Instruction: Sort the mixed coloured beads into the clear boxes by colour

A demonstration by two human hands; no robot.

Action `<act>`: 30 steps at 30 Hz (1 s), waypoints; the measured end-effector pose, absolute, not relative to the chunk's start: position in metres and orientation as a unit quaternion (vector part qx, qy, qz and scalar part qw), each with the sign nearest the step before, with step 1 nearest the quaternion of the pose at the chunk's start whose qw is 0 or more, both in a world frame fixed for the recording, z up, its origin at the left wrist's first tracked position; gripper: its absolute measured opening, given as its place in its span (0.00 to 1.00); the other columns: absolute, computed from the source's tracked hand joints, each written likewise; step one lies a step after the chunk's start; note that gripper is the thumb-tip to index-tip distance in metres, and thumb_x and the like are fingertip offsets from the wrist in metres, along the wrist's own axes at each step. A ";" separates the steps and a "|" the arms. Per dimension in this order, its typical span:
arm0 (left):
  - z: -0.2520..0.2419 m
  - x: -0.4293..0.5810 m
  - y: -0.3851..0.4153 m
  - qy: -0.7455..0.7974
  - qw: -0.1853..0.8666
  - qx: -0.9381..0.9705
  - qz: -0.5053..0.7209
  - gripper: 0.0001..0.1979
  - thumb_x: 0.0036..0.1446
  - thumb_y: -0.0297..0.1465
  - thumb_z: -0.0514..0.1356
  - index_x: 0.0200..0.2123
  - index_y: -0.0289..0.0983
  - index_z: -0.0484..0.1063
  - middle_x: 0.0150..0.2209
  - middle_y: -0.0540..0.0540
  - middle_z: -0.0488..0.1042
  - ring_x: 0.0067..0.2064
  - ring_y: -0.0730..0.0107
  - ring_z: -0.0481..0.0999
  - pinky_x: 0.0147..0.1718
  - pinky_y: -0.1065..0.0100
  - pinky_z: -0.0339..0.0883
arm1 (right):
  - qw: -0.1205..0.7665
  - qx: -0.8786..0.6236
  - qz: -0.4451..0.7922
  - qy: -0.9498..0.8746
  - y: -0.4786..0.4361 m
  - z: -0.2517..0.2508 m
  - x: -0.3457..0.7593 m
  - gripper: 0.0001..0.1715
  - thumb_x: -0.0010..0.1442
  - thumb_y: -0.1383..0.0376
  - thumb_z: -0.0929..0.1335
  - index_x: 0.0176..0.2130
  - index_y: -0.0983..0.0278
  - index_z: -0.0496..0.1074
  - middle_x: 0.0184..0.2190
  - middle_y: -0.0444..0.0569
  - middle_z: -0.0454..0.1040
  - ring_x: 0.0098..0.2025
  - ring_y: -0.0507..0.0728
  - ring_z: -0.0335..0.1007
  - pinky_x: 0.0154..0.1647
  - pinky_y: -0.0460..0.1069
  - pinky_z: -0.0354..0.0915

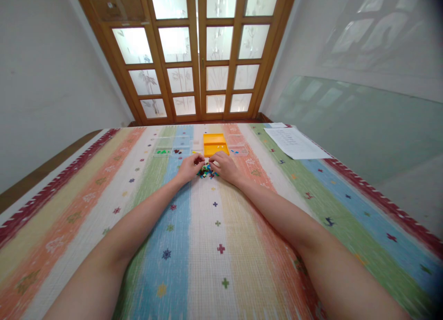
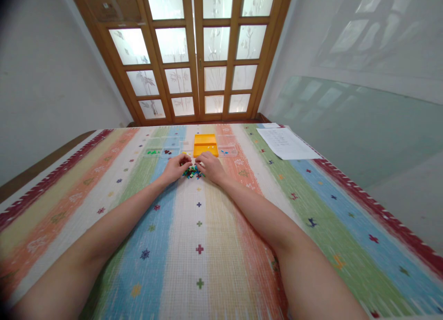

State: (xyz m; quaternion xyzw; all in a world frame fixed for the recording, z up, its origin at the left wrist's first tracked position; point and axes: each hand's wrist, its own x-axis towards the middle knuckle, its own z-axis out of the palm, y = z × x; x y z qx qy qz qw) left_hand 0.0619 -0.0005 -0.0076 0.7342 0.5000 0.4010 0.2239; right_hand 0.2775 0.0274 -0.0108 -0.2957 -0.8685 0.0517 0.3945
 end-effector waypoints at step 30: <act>-0.012 0.023 0.012 0.526 0.010 0.805 0.273 0.12 0.68 0.34 0.56 0.44 0.39 0.79 0.46 0.42 0.80 0.51 0.56 0.76 0.55 0.55 0.68 | 0.342 -0.393 0.048 -0.852 0.063 -0.015 0.289 0.09 0.67 0.68 0.66 0.39 0.62 0.78 0.38 0.51 0.79 0.41 0.58 0.71 0.43 0.50 0.61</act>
